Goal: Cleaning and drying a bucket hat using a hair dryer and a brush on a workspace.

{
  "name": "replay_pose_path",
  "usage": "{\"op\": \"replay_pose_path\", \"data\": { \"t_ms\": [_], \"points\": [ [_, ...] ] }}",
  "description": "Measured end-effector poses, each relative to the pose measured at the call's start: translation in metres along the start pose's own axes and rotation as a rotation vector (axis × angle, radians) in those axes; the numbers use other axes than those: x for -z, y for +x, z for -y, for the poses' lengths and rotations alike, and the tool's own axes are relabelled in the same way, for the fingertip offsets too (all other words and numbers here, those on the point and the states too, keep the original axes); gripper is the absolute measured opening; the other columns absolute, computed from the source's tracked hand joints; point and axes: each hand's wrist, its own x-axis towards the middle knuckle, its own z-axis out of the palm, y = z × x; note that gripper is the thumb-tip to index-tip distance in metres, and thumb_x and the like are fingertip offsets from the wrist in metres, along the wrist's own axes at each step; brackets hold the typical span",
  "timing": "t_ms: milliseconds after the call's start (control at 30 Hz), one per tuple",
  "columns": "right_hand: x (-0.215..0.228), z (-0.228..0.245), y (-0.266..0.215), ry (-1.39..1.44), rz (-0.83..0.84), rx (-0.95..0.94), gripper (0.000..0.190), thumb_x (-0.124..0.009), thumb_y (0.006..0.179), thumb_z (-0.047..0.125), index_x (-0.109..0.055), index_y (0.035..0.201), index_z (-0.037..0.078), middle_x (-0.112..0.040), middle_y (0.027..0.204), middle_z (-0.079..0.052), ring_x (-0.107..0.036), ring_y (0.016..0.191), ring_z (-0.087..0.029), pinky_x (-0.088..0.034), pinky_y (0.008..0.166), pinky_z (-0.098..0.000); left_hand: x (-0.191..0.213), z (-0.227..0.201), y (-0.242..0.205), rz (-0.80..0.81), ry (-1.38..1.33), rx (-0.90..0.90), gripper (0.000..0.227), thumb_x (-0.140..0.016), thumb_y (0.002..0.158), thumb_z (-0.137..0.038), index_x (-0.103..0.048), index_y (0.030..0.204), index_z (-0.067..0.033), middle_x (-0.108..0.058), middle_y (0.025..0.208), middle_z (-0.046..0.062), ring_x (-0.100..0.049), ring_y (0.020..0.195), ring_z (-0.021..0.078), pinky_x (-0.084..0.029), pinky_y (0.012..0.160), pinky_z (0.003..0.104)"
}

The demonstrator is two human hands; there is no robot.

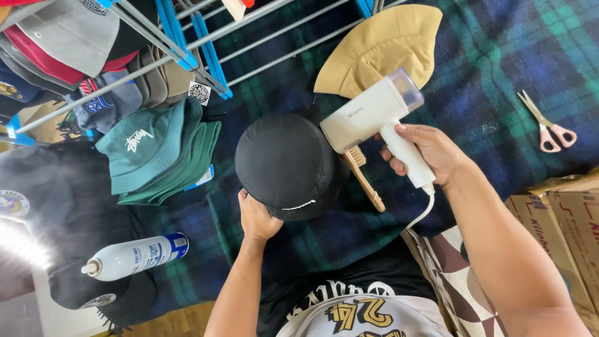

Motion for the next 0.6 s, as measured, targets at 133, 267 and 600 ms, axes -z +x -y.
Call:
{"op": "replay_pose_path", "data": {
  "t_ms": [133, 267, 600],
  "points": [
    [-0.004, 0.013, 0.017, 0.023, 0.028, -0.024, 0.039, -0.053, 0.102, 0.024, -0.058, 0.120, -0.011, -0.063, 0.079, -0.027, -0.061, 0.046, -0.028, -0.052, 0.038, -0.0400, 0.002, -0.001, 0.002, -0.020, 0.006, -0.019, 0.037, -0.055, 0.074, -0.037, -0.064, 0.102, -0.0147, -0.067, 0.093, 0.004, -0.066, 0.097, 0.0263, -0.039, 0.101, 0.048],
    [-0.001, 0.017, 0.041, -0.033, 0.044, -0.090, 0.041, -0.053, 0.102, 0.026, -0.059, 0.119, -0.012, -0.066, 0.079, -0.026, -0.062, 0.045, -0.026, -0.051, 0.037, -0.0393, 0.014, -0.017, 0.013, -0.039, 0.020, -0.053, 0.032, -0.055, 0.078, -0.035, -0.064, 0.101, -0.0147, -0.068, 0.092, 0.005, -0.066, 0.094, 0.0276, -0.039, 0.098, 0.047],
    [-0.005, 0.046, 0.063, -0.104, 0.137, -0.138, 0.039, -0.055, 0.103, 0.027, -0.060, 0.113, -0.010, -0.065, 0.077, -0.025, -0.064, 0.045, -0.025, -0.056, 0.040, -0.0387, 0.012, -0.016, 0.016, -0.030, 0.010, -0.070, 0.037, -0.056, 0.073, -0.037, -0.068, 0.101, -0.0151, -0.073, 0.094, 0.008, -0.068, 0.092, 0.0321, -0.038, 0.095, 0.048]
  ]
}}
